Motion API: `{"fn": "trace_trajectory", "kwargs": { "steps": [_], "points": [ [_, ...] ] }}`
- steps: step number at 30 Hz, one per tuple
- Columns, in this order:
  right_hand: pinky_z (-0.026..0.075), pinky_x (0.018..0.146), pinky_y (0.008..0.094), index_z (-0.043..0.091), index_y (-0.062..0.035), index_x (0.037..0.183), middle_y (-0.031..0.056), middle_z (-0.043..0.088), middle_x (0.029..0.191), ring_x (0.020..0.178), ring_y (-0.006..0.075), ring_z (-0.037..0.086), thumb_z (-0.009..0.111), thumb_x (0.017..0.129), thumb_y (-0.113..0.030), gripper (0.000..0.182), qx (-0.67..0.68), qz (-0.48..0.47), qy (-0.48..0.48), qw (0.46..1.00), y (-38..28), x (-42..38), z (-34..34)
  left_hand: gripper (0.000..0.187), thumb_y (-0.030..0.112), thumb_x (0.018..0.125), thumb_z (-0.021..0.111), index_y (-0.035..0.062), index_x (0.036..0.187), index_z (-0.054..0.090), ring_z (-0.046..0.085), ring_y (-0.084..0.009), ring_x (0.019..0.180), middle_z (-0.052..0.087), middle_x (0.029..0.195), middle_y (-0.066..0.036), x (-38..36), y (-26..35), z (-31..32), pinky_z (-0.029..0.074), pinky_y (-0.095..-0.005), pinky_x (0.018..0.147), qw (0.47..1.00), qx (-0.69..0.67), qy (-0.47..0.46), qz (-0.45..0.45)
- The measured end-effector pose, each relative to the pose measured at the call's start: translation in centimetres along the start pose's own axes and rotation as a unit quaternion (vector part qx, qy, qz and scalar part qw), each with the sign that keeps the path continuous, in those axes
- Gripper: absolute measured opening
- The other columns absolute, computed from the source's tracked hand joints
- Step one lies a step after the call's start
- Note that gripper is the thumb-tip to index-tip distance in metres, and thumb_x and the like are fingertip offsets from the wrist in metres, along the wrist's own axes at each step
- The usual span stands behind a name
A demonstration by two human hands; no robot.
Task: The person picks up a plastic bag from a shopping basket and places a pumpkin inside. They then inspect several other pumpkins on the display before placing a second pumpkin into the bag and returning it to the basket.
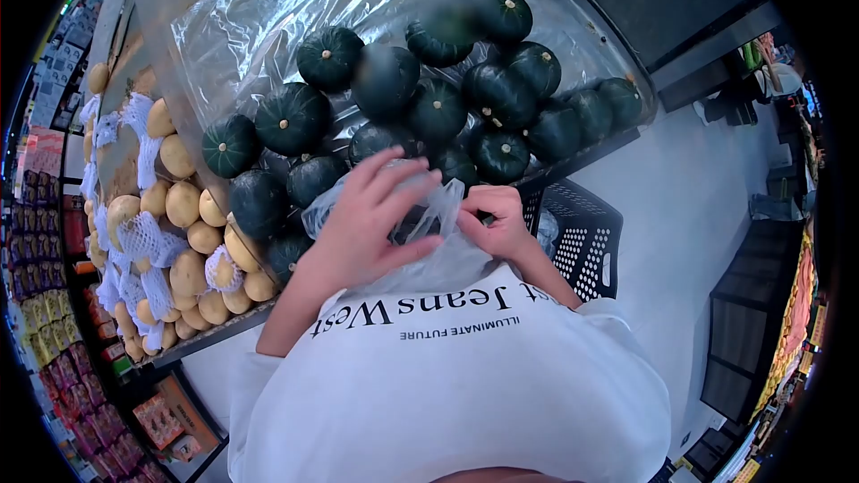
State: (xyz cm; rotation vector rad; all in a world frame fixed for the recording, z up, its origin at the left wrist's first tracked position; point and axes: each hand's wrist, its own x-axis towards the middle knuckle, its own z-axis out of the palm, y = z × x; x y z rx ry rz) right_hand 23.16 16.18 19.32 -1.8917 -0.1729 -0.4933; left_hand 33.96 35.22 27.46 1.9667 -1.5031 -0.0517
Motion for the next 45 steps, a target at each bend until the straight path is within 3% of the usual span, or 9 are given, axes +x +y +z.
{"fn": "trace_trajectory", "kwargs": {
  "steps": [6,13,19,29,33,34,37,41,45],
  "points": [
    [0.047,0.055,0.0265,0.069,-0.0023,0.077,0.0089,0.065,0.067,0.057,0.0184,0.061,0.071,0.074,-0.014,0.013,0.131,0.019,-0.185,0.974,-1.2,-0.7,1.5,0.019,0.018,0.083,0.065,-0.0008,0.086,0.063,0.057,-0.014,0.067,0.062,0.073,-0.008,-5.8,1.4,5.7,0.046,-0.0277,0.061,0.875,-0.381,-0.069,-0.29],
    [0.048,0.057,0.0283,0.068,-0.0013,0.079,0.0104,0.065,0.071,0.06,0.0231,0.063,0.071,0.071,-0.01,0.012,0.139,0.043,-0.189,0.971,-1.5,-2.1,2.6,0.018,0.014,0.089,0.057,-0.0024,0.083,0.062,0.048,-0.0079,0.06,0.057,0.063,-0.006,-7.8,2.5,7.9,0.04,-0.0244,0.055,0.876,-0.37,0.028,-0.307],
    [0.038,0.047,0.0194,0.066,0.0021,0.072,0.0044,0.06,0.056,0.049,0.0033,0.048,0.07,0.079,-0.013,0.018,0.128,0.211,-0.162,0.955,-1.7,-4.3,3.8,0.031,0.023,0.096,0.047,-0.0029,0.088,0.062,0.048,-0.0064,0.064,0.056,0.065,-0.006,-10.0,1.7,11.7,0.041,-0.0251,0.057,0.829,-0.423,0.007,-0.366],
    [0.045,0.056,0.0207,0.068,0.0003,0.089,0.0047,0.065,0.069,0.057,0.0064,0.053,0.07,0.078,-0.009,0.015,0.103,0.228,-0.096,0.964,-3.0,-8.2,4.4,0.035,0.031,0.09,0.051,-0.0026,0.093,0.061,0.059,-0.0185,0.072,0.064,0.076,-0.014,-12.1,2.5,15.6,0.046,-0.032,0.068,0.848,-0.424,-0.01,-0.319],
    [0.047,0.076,0.024,0.059,-0.0011,0.112,0.0063,0.064,0.095,0.082,0.0102,0.058,0.063,0.082,-0.008,0.031,0.184,0.235,0.044,0.953,-1.5,-10.5,4.0,0.03,0.03,0.087,0.054,0.0001,0.09,0.06,0.06,-0.0237,0.071,0.063,0.076,-0.015,-11.2,4.0,15.8,0.046,-0.0341,0.067,0.862,-0.362,-0.059,-0.35],
    [0.038,0.096,0.0286,0.045,0.0001,0.126,0.0086,0.053,0.118,0.108,0.0149,0.05,0.06,0.084,-0.01,0.045,0.197,0.222,-0.013,0.955,-0.9,-10.9,2.9,0.028,0.029,0.086,0.054,0.0009,0.089,0.06,0.06,-0.0251,0.071,0.063,0.076,-0.016,-10.7,4.3,16.0,0.046,-0.0346,0.066,0.882,-0.321,-0.073,-0.338],
    [0.031,0.101,0.0322,0.027,-0.0028,0.139,0.0121,0.037,0.135,0.119,0.0183,0.042,0.067,0.078,-0.019,0.075,0.144,0.197,-0.032,0.969,-0.8,-11.7,1.7,0.022,0.024,0.083,0.056,0.0028,0.088,0.059,0.06,-0.0266,0.069,0.063,0.076,-0.015,-9.6,5.3,16.7,0.046,-0.0358,0.064,0.881,-0.325,-0.1,-0.328],
    [0.045,0.077,0.0244,0.025,-0.0129,0.143,0.0072,0.057,0.098,0.084,0.011,0.054,0.073,0.075,-0.008,0.083,0.285,0.34,-0.074,0.893,-3.2,-14.1,0.0,0.019,0.019,0.079,0.059,0.0026,0.088,0.06,0.06,-0.0258,0.067,0.063,0.077,-0.014,-7.4,6.9,18.6,0.046,-0.0345,0.062,0.903,-0.365,-0.105,-0.202],
    [0.045,0.073,0.0211,0.04,-0.0054,0.133,0.0054,0.058,0.096,0.08,0.0079,0.054,0.072,0.078,-0.01,0.064,0.233,0.349,0.023,0.907,-2.4,-18.1,-1.7,0.019,0.015,0.076,0.061,-0.0001,0.087,0.062,0.063,-0.0239,0.073,0.065,0.08,-0.013,-5.1,9.6,21.0,0.048,-0.0316,0.066,0.889,-0.4,-0.132,-0.181]
  ]
}}
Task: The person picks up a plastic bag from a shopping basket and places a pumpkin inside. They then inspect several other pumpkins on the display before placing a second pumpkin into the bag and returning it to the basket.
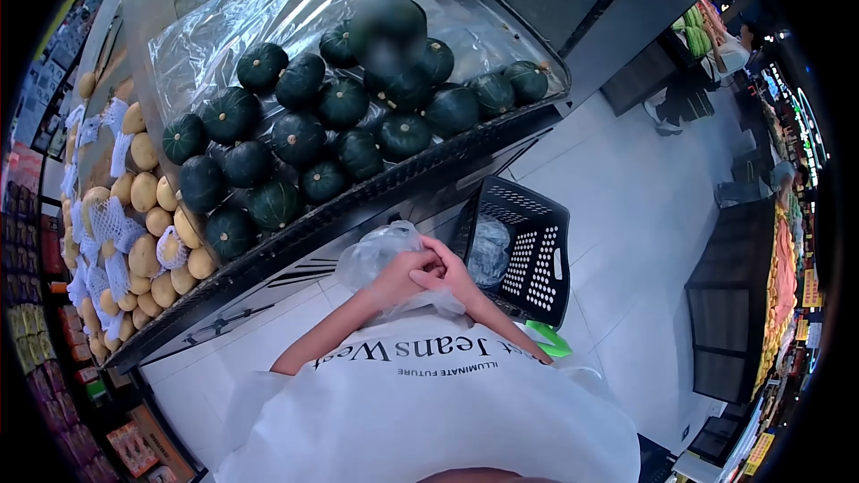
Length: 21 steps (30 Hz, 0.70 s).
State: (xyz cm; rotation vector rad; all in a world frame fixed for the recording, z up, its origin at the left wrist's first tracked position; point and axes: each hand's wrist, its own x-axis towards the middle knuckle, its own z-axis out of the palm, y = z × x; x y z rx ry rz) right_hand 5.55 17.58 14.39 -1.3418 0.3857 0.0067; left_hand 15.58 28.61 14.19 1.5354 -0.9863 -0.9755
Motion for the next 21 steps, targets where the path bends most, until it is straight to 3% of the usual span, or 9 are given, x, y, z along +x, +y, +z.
{"fn": "trace_trajectory", "kwargs": {
  "steps": [3,6,7,11,14,16,18,19,21],
  "points": [
    [0.045,0.068,0.0181,0.048,-0.0013,0.124,0.0043,0.06,0.095,0.077,0.0059,0.055,0.068,0.081,-0.01,0.049,0.028,0.002,0.073,0.997,1.3,-2.1,-1.8,0.016,0.012,0.076,0.06,-0.0011,0.086,0.063,0.064,-0.0219,0.075,0.066,0.081,-0.011,1.6,-0.9,3.5,0.049,-0.0318,0.069,0.998,-0.068,-0.004,0.008],
    [0.047,0.068,0.0194,0.053,0.0005,0.116,0.0046,0.062,0.092,0.08,0.0075,0.058,0.065,0.083,-0.008,0.036,0.032,-0.02,0.129,0.991,3.5,-4.0,-3.4,0.018,0.009,0.078,0.059,-0.0024,0.092,0.061,0.059,-0.0125,0.077,0.064,0.084,-0.008,1.7,-0.7,5.3,0.047,-0.026,0.07,0.998,-0.023,-0.059,-0.002],
    [0.048,0.068,0.0201,0.054,0.0009,0.115,0.0046,0.062,0.092,0.081,0.008,0.059,0.064,0.084,-0.008,0.034,0.004,-0.027,0.14,0.99,4.0,-4.6,-3.9,0.018,0.01,0.081,0.058,-0.0022,0.093,0.061,0.059,-0.0133,0.076,0.064,0.081,-0.007,1.5,-0.8,6.0,0.046,-0.0264,0.07,0.997,-0.046,-0.058,0.017],
    [0.047,0.079,0.0241,0.057,0.0031,0.109,0.0057,0.062,0.098,0.088,0.011,0.059,0.063,0.082,-0.003,0.028,-0.03,-0.046,0.17,0.984,6.5,-7.2,-5.4,0.019,0.014,0.083,0.058,0.0008,0.095,0.062,0.062,-0.0193,0.066,0.065,0.079,-0.012,0.2,-0.1,6.9,0.049,-0.03,0.064,0.994,-0.036,-0.086,-0.064],
    [0.045,0.083,0.0238,0.057,0.0026,0.109,0.0073,0.062,0.102,0.093,0.0107,0.058,0.062,0.078,0.002,0.031,-0.017,-0.078,0.2,0.976,8.4,-8.5,-6.4,0.022,0.018,0.083,0.058,0.0021,0.097,0.061,0.063,-0.0216,0.066,0.065,0.078,-0.013,-0.9,-1.3,7.1,0.049,-0.0318,0.064,0.988,0.087,-0.119,-0.037],
    [0.046,0.082,0.024,0.056,0.0035,0.11,0.0079,0.061,0.103,0.091,0.0111,0.058,0.061,0.077,0.005,0.034,0.009,-0.061,0.206,0.977,9.3,-9.2,-7.4,0.028,0.023,0.084,0.057,0.0041,0.104,0.059,0.063,-0.0294,0.079,0.065,0.091,-0.016,-1.3,-3.1,7.2,0.049,-0.0364,0.074,0.968,0.213,-0.119,-0.064],
    [0.046,0.077,0.0229,0.061,0.0032,0.101,0.0066,0.063,0.098,0.088,0.0109,0.058,0.06,0.076,0.007,0.025,0.026,-0.101,0.258,0.96,8.0,-10.0,-7.8,0.032,0.026,0.084,0.057,0.0051,0.108,0.058,0.061,-0.033,0.09,0.063,0.101,-0.018,-2.0,-3.5,7.7,0.047,-0.0388,0.081,0.941,0.322,-0.083,-0.063],
    [0.046,0.076,0.0225,0.062,0.0029,0.098,0.0064,0.063,0.096,0.087,0.0108,0.058,0.06,0.076,0.008,0.023,-0.003,-0.116,0.284,0.952,7.6,-10.4,-8.3,0.036,0.03,0.085,0.056,0.0063,0.112,0.056,0.056,-0.0345,0.103,0.059,0.111,-0.018,-2.1,-3.7,7.8,0.044,-0.0395,0.088,0.955,0.285,-0.062,-0.047],
    [0.044,0.069,0.0213,0.065,0.0017,0.089,0.0072,0.064,0.09,0.081,0.0108,0.058,0.059,0.076,0.008,0.016,-0.081,-0.114,0.352,0.925,5.5,-11.3,-9.3,0.038,0.033,0.086,0.054,0.0066,0.114,0.056,0.054,-0.0336,0.105,0.058,0.112,-0.018,-2.5,-6.4,7.7,0.042,-0.0395,0.09,0.974,0.213,-0.046,-0.063]
  ]
}}
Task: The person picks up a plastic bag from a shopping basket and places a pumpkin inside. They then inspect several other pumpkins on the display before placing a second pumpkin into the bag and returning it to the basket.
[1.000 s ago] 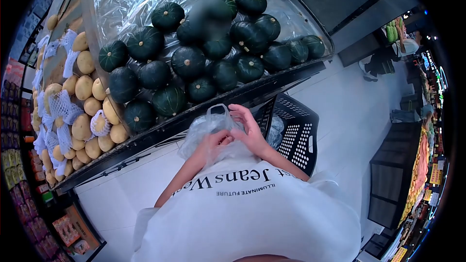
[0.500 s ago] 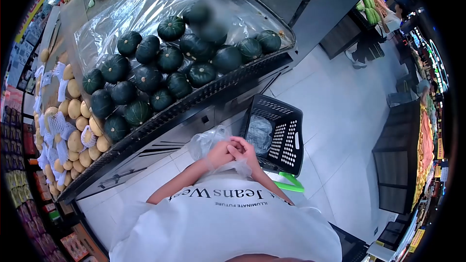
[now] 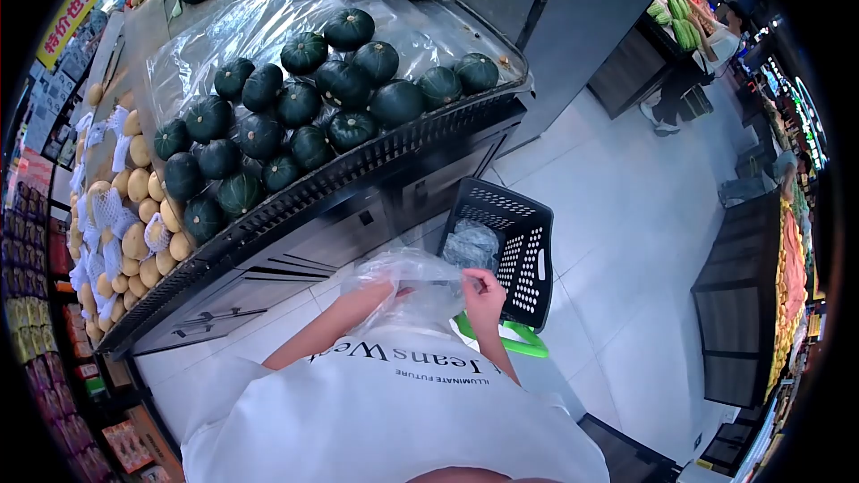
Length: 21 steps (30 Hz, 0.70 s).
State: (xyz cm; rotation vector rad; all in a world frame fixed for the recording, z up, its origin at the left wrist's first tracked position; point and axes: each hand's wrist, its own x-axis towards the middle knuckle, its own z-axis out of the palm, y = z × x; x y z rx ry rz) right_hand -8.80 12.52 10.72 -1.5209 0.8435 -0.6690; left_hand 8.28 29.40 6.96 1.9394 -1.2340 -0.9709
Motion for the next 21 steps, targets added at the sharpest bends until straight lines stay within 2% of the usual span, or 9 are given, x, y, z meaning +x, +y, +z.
{"fn": "trace_trajectory", "kwargs": {
  "steps": [1,2,6,12,15,18,19,20,21],
  "points": [
    [0.043,0.065,0.0208,0.065,0.0016,0.091,0.008,0.064,0.089,0.078,0.011,0.058,0.058,0.076,0.007,0.017,-0.021,-0.07,0.03,0.997,0.2,0.5,-1.0,0.039,0.034,0.087,0.053,0.0067,0.115,0.055,0.053,-0.0331,0.107,0.057,0.113,-0.018,0.3,-1.3,0.9,0.042,-0.0395,0.091,0.999,-0.04,0.008,-0.005],
    [0.044,0.065,0.0215,0.064,0.0019,0.093,0.0079,0.064,0.089,0.077,0.0112,0.058,0.057,0.077,0.007,0.019,-0.068,-0.092,0.062,0.992,0.0,0.9,-2.1,0.041,0.038,0.09,0.048,0.0068,0.116,0.055,0.052,-0.0318,0.108,0.056,0.117,-0.017,1.5,0.5,-0.5,0.04,-0.0387,0.093,0.991,0.111,-0.057,0.05],
    [0.047,0.07,0.0244,0.062,0.0009,0.106,0.01,0.064,0.099,0.079,0.0128,0.059,0.053,0.079,0.008,0.029,-0.118,-0.083,0.154,0.978,-1.8,1.4,-6.6,0.052,0.04,0.093,0.045,0.0017,0.129,0.045,0.045,-0.0324,0.12,0.046,0.13,-0.019,4.2,5.2,-0.8,0.033,-0.0359,0.102,0.971,0.005,-0.237,0.029],
    [0.046,0.09,0.0313,0.058,0.0071,0.111,0.0172,0.06,0.111,0.101,0.0208,0.058,0.049,0.082,0.01,0.03,-0.082,-0.175,0.24,0.951,-4.8,0.6,-9.5,0.057,0.044,0.093,0.043,0.0045,0.133,0.04,0.047,-0.0346,0.116,0.048,0.127,-0.021,2.4,11.6,-0.2,0.035,-0.0373,0.1,0.968,0.031,-0.165,0.189],
    [0.046,0.087,0.0285,0.059,0.0037,0.111,0.0154,0.061,0.111,0.1,0.0211,0.059,0.057,0.078,0.004,0.033,-0.165,-0.173,0.203,0.95,-7.4,-0.5,-6.3,0.056,0.044,0.093,0.043,0.005,0.133,0.04,0.045,-0.0344,0.119,0.045,0.132,-0.02,1.6,13.4,-0.7,0.033,-0.0374,0.102,0.932,-0.11,-0.288,0.191],
    [0.048,0.082,0.0276,0.063,0.0033,0.103,0.0128,0.065,0.101,0.092,0.0193,0.062,0.058,0.077,0.005,0.027,-0.183,-0.033,0.034,0.982,-3.9,-1.1,-5.9,0.053,0.039,0.09,0.048,0.0059,0.131,0.042,0.047,-0.0336,0.117,0.049,0.126,-0.02,2.6,9.9,1.4,0.036,-0.0396,0.099,0.939,0.243,-0.141,0.196],
    [0.047,0.082,0.0277,0.063,0.0035,0.101,0.0128,0.065,0.101,0.092,0.0189,0.062,0.057,0.076,0.006,0.025,-0.144,-0.039,0.056,0.987,-2.8,-1.1,-6.3,0.052,0.037,0.09,0.05,0.0061,0.131,0.042,0.048,-0.0333,0.116,0.051,0.124,-0.019,3.1,8.8,2.0,0.037,-0.0403,0.098,0.91,0.356,-0.086,0.193],
    [0.047,0.083,0.0277,0.064,0.0037,0.099,0.0127,0.065,0.101,0.092,0.0185,0.062,0.056,0.076,0.007,0.024,-0.105,-0.044,0.079,0.99,-2.9,-1.1,-6.4,0.052,0.033,0.087,0.052,0.008,0.131,0.042,0.048,-0.0364,0.115,0.053,0.122,-0.019,3.7,10.8,0.2,0.038,-0.043,0.097,0.94,0.271,-0.194,0.07],
    [0.047,0.083,0.0278,0.064,0.0038,0.097,0.0127,0.065,0.101,0.093,0.0181,0.062,0.056,0.076,0.007,0.023,-0.068,-0.05,0.104,0.991,-3.2,-1.2,-6.5,0.051,0.033,0.087,0.052,0.0083,0.132,0.042,0.049,-0.0372,0.113,0.052,0.123,-0.019,4.3,10.1,0.5,0.038,-0.0433,0.097,0.953,0.236,-0.143,0.121]
  ]
}}
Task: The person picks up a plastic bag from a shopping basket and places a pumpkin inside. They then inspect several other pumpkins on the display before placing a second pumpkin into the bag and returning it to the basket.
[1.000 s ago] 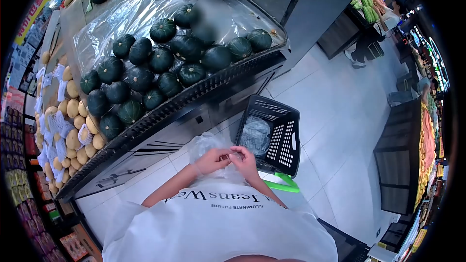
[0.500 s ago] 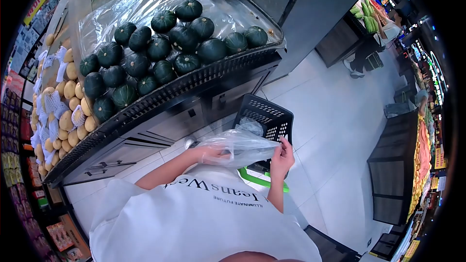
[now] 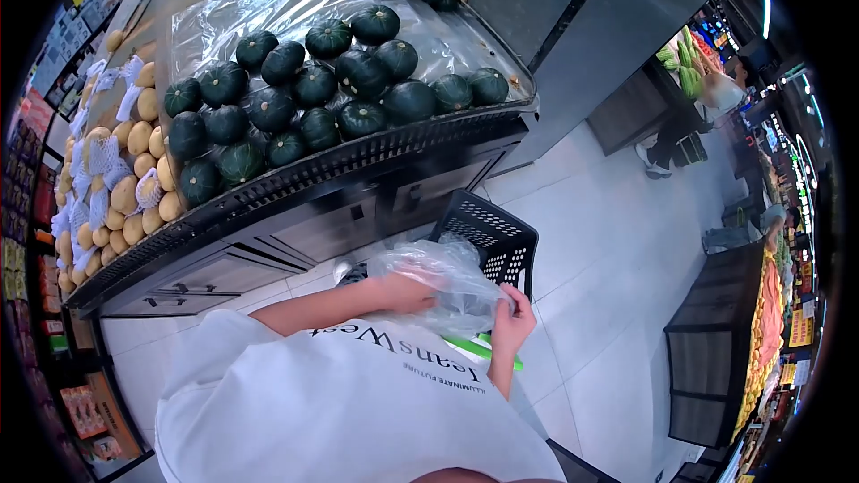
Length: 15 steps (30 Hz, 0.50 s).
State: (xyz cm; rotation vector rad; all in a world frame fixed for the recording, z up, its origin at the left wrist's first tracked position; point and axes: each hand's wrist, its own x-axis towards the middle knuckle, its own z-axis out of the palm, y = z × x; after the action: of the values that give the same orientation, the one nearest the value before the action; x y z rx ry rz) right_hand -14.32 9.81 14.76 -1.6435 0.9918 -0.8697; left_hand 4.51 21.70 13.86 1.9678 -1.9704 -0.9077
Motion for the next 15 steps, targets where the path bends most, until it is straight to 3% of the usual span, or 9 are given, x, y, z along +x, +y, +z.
{"fn": "trace_trajectory", "kwargs": {
  "steps": [2,3,6,7,10,13,15],
  "points": [
    [0.046,0.086,0.0285,0.063,0.0043,0.092,0.0132,0.064,0.102,0.095,0.0204,0.061,0.05,0.076,0.011,0.022,0.015,-0.088,0.082,0.993,-0.4,0.8,-0.8,0.05,0.033,0.089,0.05,0.0088,0.132,0.041,0.052,-0.0389,0.109,0.052,0.124,-0.019,1.0,-1.3,0.3,0.038,-0.044,0.096,0.987,-0.043,0.13,0.083],
    [0.046,0.086,0.0285,0.062,0.0049,0.094,0.0143,0.064,0.103,0.095,0.0201,0.061,0.047,0.078,0.011,0.023,-0.037,-0.122,0.102,0.987,-0.5,1.3,-1.5,0.048,0.032,0.089,0.049,0.0087,0.131,0.043,0.052,-0.0387,0.108,0.053,0.124,-0.018,1.8,-1.3,-0.3,0.039,-0.0442,0.095,0.987,-0.073,0.124,0.073],
    [0.045,0.086,0.0294,0.062,0.0052,0.096,0.0165,0.062,0.109,0.096,0.0219,0.061,0.043,0.08,0.012,0.025,-0.111,-0.142,0.147,0.973,-0.3,2.1,-2.6,0.047,0.031,0.088,0.051,0.0082,0.129,0.045,0.051,-0.0376,0.11,0.051,0.126,-0.018,4.0,0.4,-3.5,0.039,-0.0435,0.095,0.975,-0.22,-0.003,-0.016],
    [0.045,0.086,0.0299,0.062,0.0051,0.096,0.0171,0.062,0.111,0.097,0.0229,0.061,0.042,0.081,0.013,0.026,-0.122,-0.136,0.16,0.97,0.1,2.3,-2.8,0.048,0.029,0.087,0.053,0.0067,0.128,0.045,0.048,-0.0367,0.113,0.047,0.129,-0.02,4.1,1.5,-4.8,0.038,-0.0431,0.097,0.979,-0.194,-0.054,-0.01],
    [0.045,0.086,0.0308,0.062,0.0053,0.097,0.0184,0.06,0.116,0.101,0.0263,0.06,0.042,0.081,0.012,0.026,-0.187,-0.19,0.15,0.952,4.0,2.4,-2.9,0.049,0.029,0.086,0.054,0.0056,0.129,0.043,0.047,-0.0371,0.112,0.048,0.126,-0.02,6.7,0.3,2.3,0.036,-0.0429,0.098,0.966,-0.107,0.184,0.144],
    [0.044,0.089,0.0322,0.062,0.0054,0.098,0.0198,0.056,0.122,0.107,0.0274,0.058,0.041,0.083,0.008,0.026,-0.168,-0.16,0.197,0.952,6.7,2.3,-2.2,0.059,0.03,0.084,0.055,0.0054,0.135,0.036,0.032,-0.0411,0.127,0.038,0.135,-0.023,7.3,-0.4,7.0,0.026,-0.0482,0.105,0.983,-0.105,0.083,0.126],
    [0.041,0.092,0.0334,0.062,0.0026,0.103,0.0177,0.055,0.124,0.111,0.0249,0.054,0.037,0.085,0.004,0.031,-0.124,-0.084,0.239,0.959,9.4,2.2,-1.6,0.063,0.03,0.084,0.054,0.0058,0.137,0.032,0.032,-0.0429,0.127,0.035,0.137,-0.023,6.9,-0.8,7.7,0.022,-0.0543,0.105,0.992,-0.1,0.006,0.073]
  ]
}}
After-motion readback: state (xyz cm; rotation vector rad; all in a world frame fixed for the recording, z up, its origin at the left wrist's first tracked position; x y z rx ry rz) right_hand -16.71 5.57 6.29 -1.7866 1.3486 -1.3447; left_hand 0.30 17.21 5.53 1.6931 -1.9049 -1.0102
